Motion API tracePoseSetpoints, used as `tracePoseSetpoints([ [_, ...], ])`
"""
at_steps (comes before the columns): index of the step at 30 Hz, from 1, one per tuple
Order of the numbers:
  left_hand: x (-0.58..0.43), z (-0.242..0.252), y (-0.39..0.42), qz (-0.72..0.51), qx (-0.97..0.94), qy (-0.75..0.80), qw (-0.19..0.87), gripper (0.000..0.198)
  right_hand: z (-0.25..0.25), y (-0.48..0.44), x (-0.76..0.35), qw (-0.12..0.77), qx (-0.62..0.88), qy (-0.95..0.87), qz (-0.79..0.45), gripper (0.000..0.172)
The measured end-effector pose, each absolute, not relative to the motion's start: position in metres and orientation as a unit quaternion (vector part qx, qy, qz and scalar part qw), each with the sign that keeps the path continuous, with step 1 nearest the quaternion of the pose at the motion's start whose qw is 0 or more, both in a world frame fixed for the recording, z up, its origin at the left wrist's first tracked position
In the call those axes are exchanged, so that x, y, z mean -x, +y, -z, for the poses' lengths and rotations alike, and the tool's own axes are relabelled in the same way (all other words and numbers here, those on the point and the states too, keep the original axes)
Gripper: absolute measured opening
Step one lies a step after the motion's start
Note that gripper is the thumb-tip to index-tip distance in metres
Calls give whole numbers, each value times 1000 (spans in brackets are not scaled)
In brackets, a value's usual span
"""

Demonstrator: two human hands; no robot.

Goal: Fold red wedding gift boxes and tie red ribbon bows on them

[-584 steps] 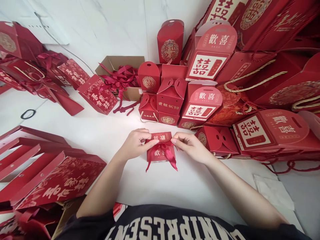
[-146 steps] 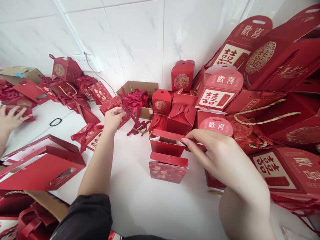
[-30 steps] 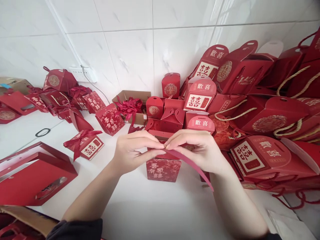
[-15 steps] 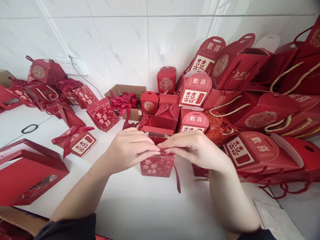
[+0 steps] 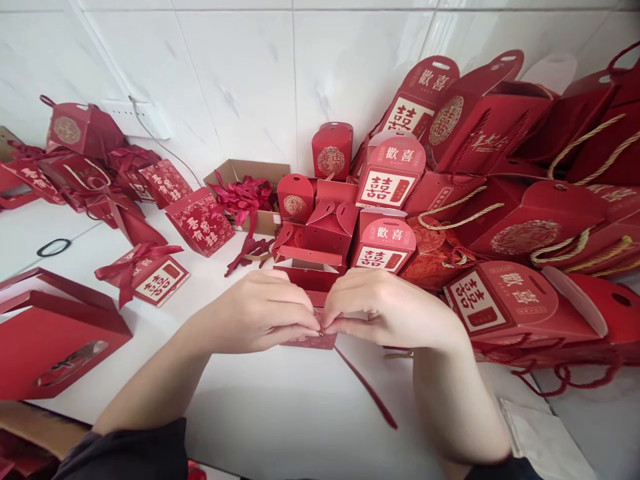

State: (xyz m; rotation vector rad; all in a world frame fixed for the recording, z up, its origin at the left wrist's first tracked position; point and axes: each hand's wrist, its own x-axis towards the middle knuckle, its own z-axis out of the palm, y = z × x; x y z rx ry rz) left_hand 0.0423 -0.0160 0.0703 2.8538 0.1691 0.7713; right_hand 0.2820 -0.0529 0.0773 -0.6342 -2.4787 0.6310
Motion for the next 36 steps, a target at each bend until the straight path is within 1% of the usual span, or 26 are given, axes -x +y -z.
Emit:
tracePoseSetpoints([
  [2, -42, -68, -16, -257, -960, 58, 100, 11, -78, -54, -282, 248, 230, -912, -230, 9],
  [6, -43, -68, -15, -260, -951, 63, 152, 11, -79, -55, -280, 243, 220, -918, -222, 14],
  [9, -48, -70, -15, -283, -940, 60, 181, 12, -80, -54, -282, 268, 215, -907, -244, 13],
  [12, -53, -68, -14, -385, -893, 97, 213, 13, -80, -52, -287, 353, 269, -844, -301, 12],
  [15, -58, -61, -13, -524, -799, 198, 218, 12, -77, -49, -290, 412, 354, -765, -346, 19],
  [17, -61, -57, -11, -563, -758, 254, 209, 10, -74, -46, -285, 431, 355, -730, -394, 26],
  [19, -62, -53, -10, -561, -752, 280, 204, 8, -69, -42, -276, 451, 337, -700, -440, 28],
  [22, -64, -51, -8, -549, -771, 264, 187, 9, -63, -37, -262, 487, 346, -660, -454, 16],
  [24, -65, -51, -7, -550, -781, 245, 167, 12, -60, -34, -257, 509, 348, -644, -453, 12],
  [31, -62, -54, -9, -559, -790, 227, 111, 14, -60, -37, -253, 527, 288, -620, -504, 24],
  [33, -62, -54, -9, -551, -798, 225, 97, 15, -60, -37, -251, 544, 292, -614, -492, 23],
  [36, -64, -52, -10, -538, -804, 233, 99, 15, -59, -36, -249, 553, 309, -618, -465, 15],
])
